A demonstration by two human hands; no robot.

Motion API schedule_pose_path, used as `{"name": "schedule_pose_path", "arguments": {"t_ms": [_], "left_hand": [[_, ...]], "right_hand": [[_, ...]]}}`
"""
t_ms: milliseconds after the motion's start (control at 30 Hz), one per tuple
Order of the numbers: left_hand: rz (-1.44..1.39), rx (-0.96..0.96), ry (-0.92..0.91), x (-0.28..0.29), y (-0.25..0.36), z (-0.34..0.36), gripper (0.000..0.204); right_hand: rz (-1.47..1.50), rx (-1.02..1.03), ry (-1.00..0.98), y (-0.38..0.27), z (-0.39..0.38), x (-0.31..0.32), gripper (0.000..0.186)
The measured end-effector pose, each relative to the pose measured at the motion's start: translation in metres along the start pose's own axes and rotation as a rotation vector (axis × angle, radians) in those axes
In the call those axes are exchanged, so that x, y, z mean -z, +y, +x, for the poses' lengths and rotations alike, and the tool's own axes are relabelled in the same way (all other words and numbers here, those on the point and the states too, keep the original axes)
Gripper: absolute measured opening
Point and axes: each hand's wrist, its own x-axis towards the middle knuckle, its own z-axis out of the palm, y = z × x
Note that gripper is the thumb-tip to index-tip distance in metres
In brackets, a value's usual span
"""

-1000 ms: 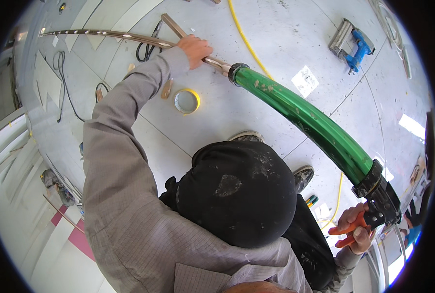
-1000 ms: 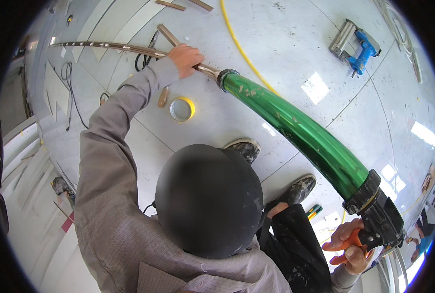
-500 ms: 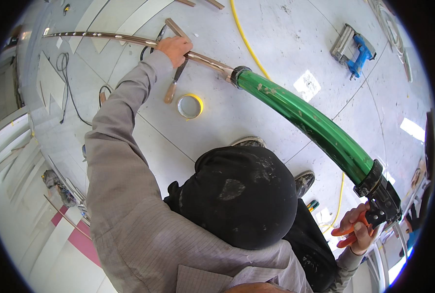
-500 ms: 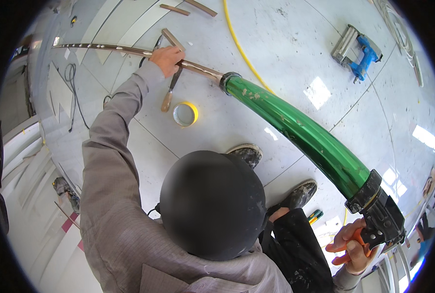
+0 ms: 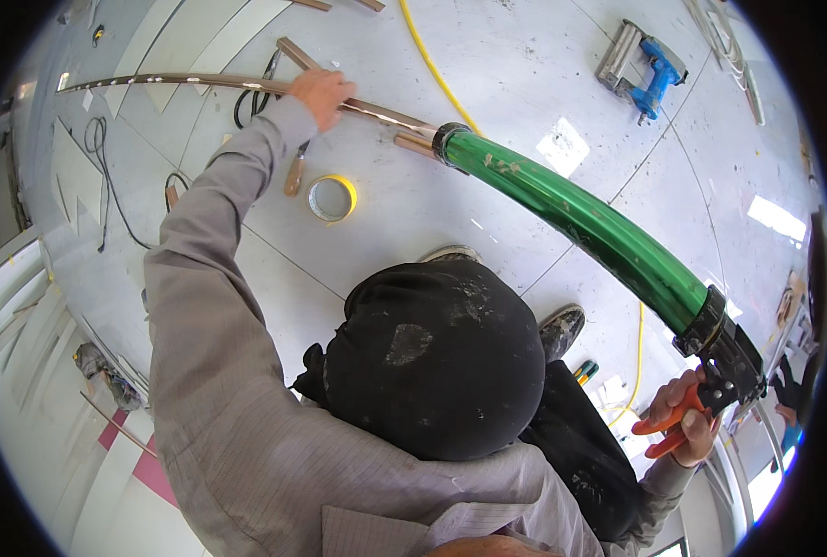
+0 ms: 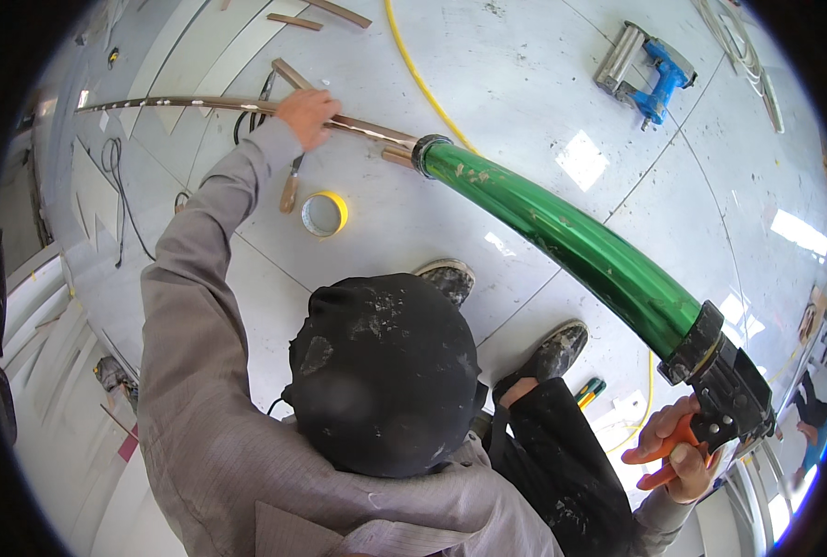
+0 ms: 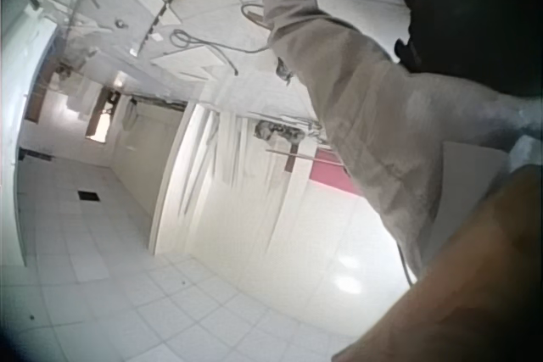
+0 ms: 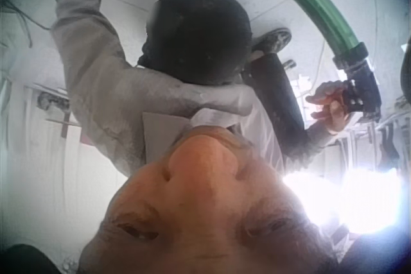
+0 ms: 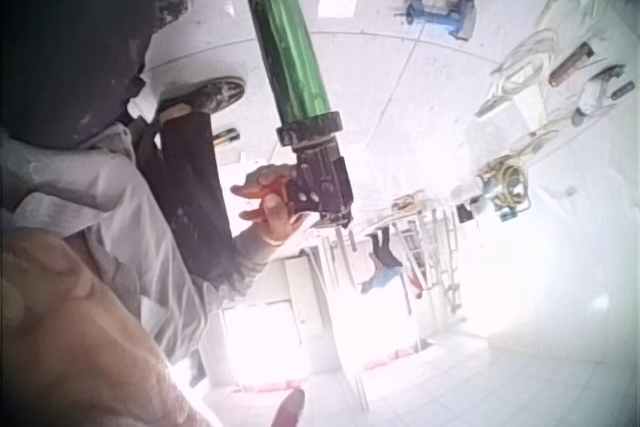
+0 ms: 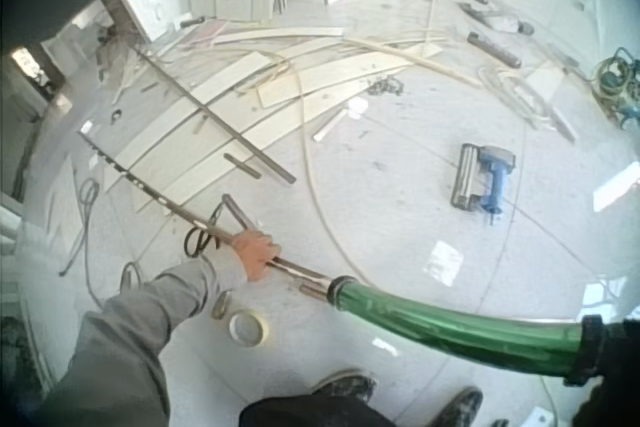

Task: The person cuts a long wooden trim piece with shears, then applies adhesive along its length using a caulking gun. They handle the trim and tools on the floor of a construction site.

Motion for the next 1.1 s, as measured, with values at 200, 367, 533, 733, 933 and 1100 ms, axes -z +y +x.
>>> {"name": "schedule_pose_path", "arguments": {"t_ms": [200,367,533,733,933,1100], "left_hand": [[-0.040,-0.131,0.012,-0.011,0.059,0.030,0.025],[-0.007,-0.129,0.081,-0.009,0.067,0.043,0.016],[0.039,-0.057,0.089,-0.014,0.069,0.006,0.017],[0.108,0.092,0.154,-0.019,0.018,-0.006,0.029],[0.207,0.246,-0.052,0.010,-0.011,-0.023,0.039],[0.222,0.269,-0.087,0.001,-0.005,-0.023,0.037]], "right_hand": [[0.077,0.008,-0.055,0.004,0.011,0.020,0.051],[0.109,0.046,-0.031,0.030,0.024,0.039,0.052],[0.110,0.052,-0.076,0.042,0.033,0.040,0.053],[0.146,0.049,-0.108,0.044,0.021,0.073,0.054],[0.183,0.085,-0.117,0.035,0.013,0.080,0.055],[0.116,0.086,-0.114,0.041,0.008,0.084,0.055]]}}
